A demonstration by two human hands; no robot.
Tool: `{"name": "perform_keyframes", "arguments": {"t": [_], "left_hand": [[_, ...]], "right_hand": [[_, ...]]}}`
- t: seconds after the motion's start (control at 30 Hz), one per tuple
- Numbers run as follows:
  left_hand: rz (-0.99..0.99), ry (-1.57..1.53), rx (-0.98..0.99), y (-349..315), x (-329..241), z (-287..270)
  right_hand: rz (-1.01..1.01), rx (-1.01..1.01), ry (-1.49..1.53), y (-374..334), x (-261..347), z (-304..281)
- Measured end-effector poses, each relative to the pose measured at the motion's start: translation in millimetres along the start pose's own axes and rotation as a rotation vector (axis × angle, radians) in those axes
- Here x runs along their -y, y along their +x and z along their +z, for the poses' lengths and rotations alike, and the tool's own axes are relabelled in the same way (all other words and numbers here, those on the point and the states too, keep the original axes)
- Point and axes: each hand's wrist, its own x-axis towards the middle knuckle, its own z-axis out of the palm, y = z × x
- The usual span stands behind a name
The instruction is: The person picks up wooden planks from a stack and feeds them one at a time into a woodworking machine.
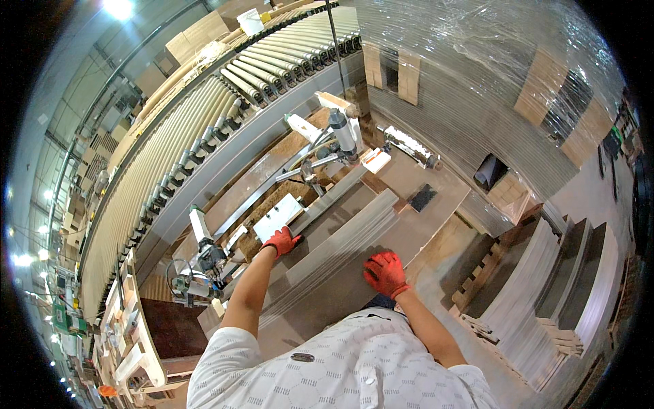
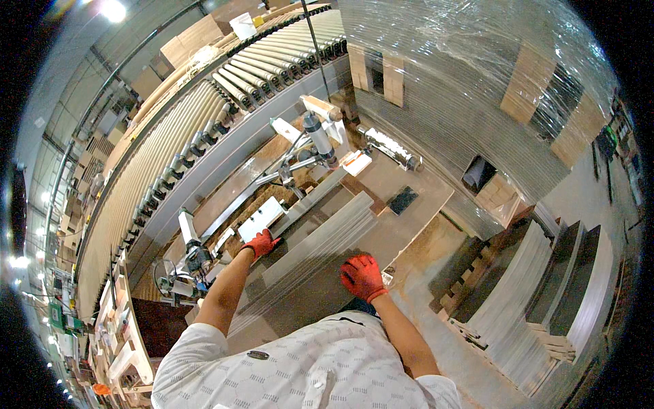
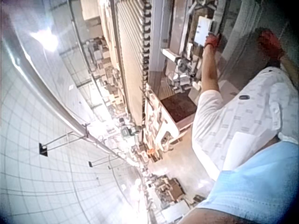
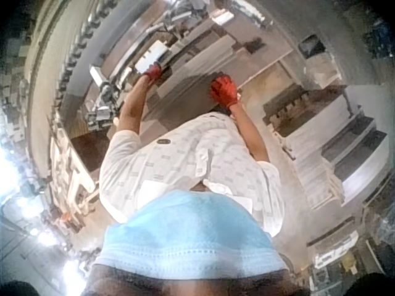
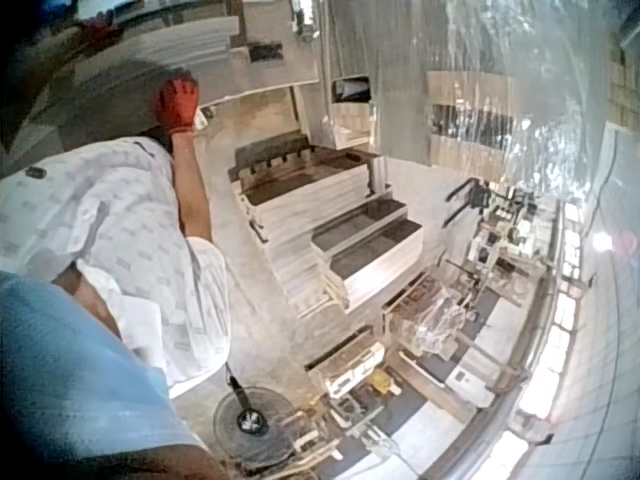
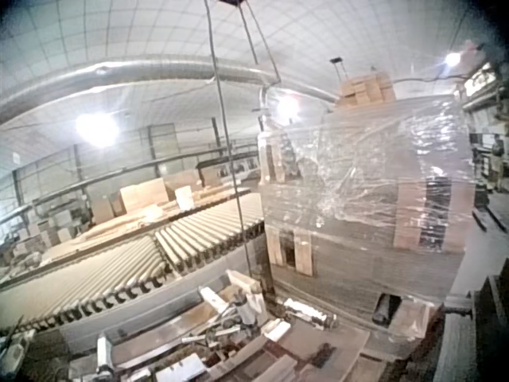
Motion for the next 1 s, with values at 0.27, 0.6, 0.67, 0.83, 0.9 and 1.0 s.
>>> {"name": "perform_keyframes", "arguments": {"t": [0.27, 0.6, 0.67, 0.83, 0.9, 1.0], "left_hand": [[-0.022, 0.009, 0.028, -3, -1, -4], [-0.015, 0.014, 0.051, 13, 3, -17], [-0.017, 0.01, 0.055, 16, 11, -15], [-0.012, 0.039, 0.078, 20, 12, -14], [-0.016, -0.005, 0.07, 23, 16, -13], [-0.043, -0.012, 0.04, 26, 13, -9]], "right_hand": [[0.014, 0.012, 0.013, -1, -2, 0], [0.012, -0.014, 0.032, 11, -9, 12], [-0.001, -0.033, 0.04, 14, -7, 13], [0.015, -0.059, 0.057, 15, -4, 14], [0.027, -0.036, 0.071, 13, -6, 15], [0.023, -0.065, 0.049, 18, -6, 19]]}}
